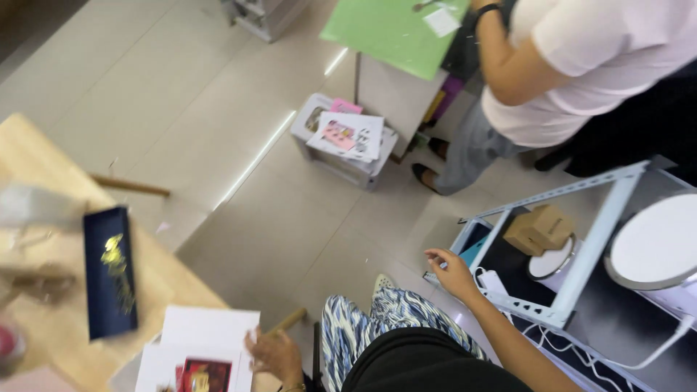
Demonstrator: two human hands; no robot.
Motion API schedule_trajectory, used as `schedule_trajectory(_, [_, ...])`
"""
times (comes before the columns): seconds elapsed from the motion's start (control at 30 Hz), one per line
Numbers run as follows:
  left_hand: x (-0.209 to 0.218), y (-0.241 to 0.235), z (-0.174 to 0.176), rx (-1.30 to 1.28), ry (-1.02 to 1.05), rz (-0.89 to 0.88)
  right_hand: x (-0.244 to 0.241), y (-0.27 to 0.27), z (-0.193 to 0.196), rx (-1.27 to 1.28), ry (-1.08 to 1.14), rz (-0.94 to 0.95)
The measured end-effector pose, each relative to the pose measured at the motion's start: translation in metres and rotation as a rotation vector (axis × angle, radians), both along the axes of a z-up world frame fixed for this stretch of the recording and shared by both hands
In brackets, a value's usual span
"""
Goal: Decorating a card or box component with Roblox-themed stickers and a gold 'Happy Birthday' sign.
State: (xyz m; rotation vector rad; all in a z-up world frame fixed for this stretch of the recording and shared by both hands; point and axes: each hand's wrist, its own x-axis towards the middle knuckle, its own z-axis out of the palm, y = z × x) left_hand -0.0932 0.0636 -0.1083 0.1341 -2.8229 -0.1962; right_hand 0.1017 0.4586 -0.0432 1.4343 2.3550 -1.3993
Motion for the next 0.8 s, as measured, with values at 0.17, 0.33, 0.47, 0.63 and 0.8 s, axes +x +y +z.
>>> schedule_trajectory(0.17, [-0.019,0.111,-0.004,-0.042,-0.577,-0.542,0.006,0.026,0.009,-0.087,0.119,-0.283])
schedule_trajectory(0.33, [-0.071,0.178,-0.01,-0.001,-0.654,-0.566,0.0,0.045,-0.02,-0.139,0.147,-0.565])
schedule_trajectory(0.47, [-0.126,0.204,-0.029,-0.026,-0.68,-0.477,-0.003,0.07,-0.083,-0.132,0.132,-0.638])
schedule_trajectory(0.63, [-0.212,0.234,-0.083,-0.157,-0.705,-0.366,-0.015,0.131,-0.114,-0.209,0.158,-0.881])
schedule_trajectory(0.8, [-0.257,0.309,-0.081,-0.356,-0.779,-0.242,-0.008,0.186,-0.141,-0.327,0.019,-1.117])
